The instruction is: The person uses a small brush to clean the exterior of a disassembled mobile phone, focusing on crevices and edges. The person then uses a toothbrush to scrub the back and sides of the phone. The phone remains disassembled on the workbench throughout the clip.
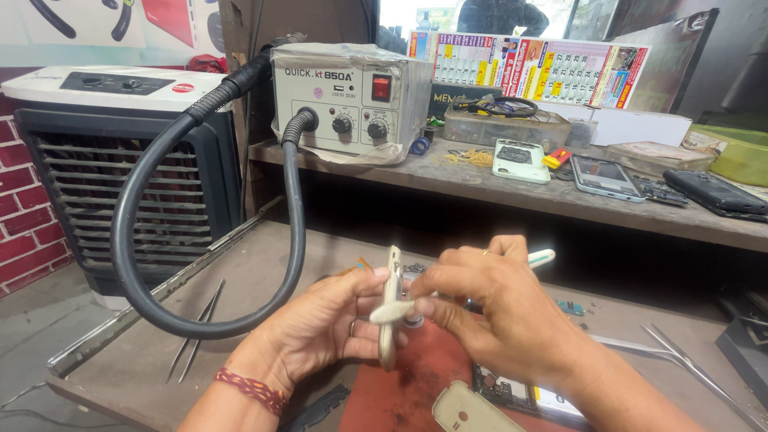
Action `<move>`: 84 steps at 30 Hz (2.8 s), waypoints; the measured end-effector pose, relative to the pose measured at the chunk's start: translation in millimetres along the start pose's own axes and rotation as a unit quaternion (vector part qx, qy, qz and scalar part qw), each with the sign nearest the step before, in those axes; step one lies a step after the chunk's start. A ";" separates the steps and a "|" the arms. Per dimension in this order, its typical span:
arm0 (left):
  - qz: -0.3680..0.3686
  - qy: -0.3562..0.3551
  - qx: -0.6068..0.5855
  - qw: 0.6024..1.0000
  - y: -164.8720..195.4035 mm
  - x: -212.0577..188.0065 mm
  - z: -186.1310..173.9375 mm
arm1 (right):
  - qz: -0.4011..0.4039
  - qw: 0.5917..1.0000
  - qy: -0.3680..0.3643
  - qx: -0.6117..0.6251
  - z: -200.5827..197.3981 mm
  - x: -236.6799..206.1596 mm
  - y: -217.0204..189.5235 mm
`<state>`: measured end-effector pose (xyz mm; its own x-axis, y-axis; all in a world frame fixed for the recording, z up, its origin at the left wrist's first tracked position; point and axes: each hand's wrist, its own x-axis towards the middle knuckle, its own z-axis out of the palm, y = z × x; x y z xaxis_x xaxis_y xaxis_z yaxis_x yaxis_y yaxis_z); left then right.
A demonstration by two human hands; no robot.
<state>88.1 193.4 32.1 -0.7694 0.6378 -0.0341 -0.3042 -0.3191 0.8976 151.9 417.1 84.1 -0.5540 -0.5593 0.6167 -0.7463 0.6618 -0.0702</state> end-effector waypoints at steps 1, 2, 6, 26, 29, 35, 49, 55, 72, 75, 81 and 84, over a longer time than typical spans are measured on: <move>0.000 0.001 0.002 1.000 -0.2 0.2 0.2 | 0.002 1.000 -0.019 0.009 -0.5 -0.4 -0.2; 0.001 0.005 -0.001 1.000 -0.3 0.6 0.2 | -0.012 0.999 -0.026 0.030 -0.7 -1.0 -0.6; 0.005 0.018 -0.006 1.000 -0.7 1.1 0.1 | -0.031 0.999 -0.006 0.035 1.3 -0.6 -2.4; 0.009 0.021 -0.011 1.000 -0.8 2.1 -0.7 | -0.021 1.000 0.007 0.003 4.3 -1.9 -6.0; 0.009 0.014 -0.009 1.000 -0.7 1.1 -0.6 | -0.029 0.999 0.026 -0.004 4.4 -0.5 -6.1; 0.013 0.016 -0.001 1.000 0.0 0.1 -1.2 | -0.042 0.998 0.037 -0.015 2.9 -0.4 -13.3; 0.024 -0.043 -0.110 0.993 0.3 -0.4 -6.6 | -0.076 0.996 -0.049 -0.019 -5.9 -0.8 -19.1; 0.021 -0.074 -0.138 0.987 -0.1 -1.6 -4.8 | -0.094 0.995 0.032 -0.027 -1.6 -2.0 -23.3; 0.004 -0.126 -0.106 0.986 -1.0 -7.9 -3.7 | 0.064 0.983 0.147 -0.087 4.7 2.3 -5.0; -0.003 -0.107 -0.102 0.989 -0.2 -6.2 -5.6 | 0.060 0.988 0.129 -0.066 7.5 2.5 -4.4; -0.001 -0.123 -0.090 0.988 -5.7 -2.2 -14.2 | -0.012 0.993 0.104 -0.056 14.9 1.3 -12.2; -0.004 -0.103 -0.082 0.991 -6.4 -1.2 -15.7 | -0.014 0.996 0.080 -0.036 16.8 1.2 -16.1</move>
<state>82.2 183.7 19.5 -0.6400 0.7657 0.0642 -0.4106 -0.4114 0.8137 157.0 397.5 72.8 -0.4633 -0.4956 0.7347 -0.7290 0.6845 0.0020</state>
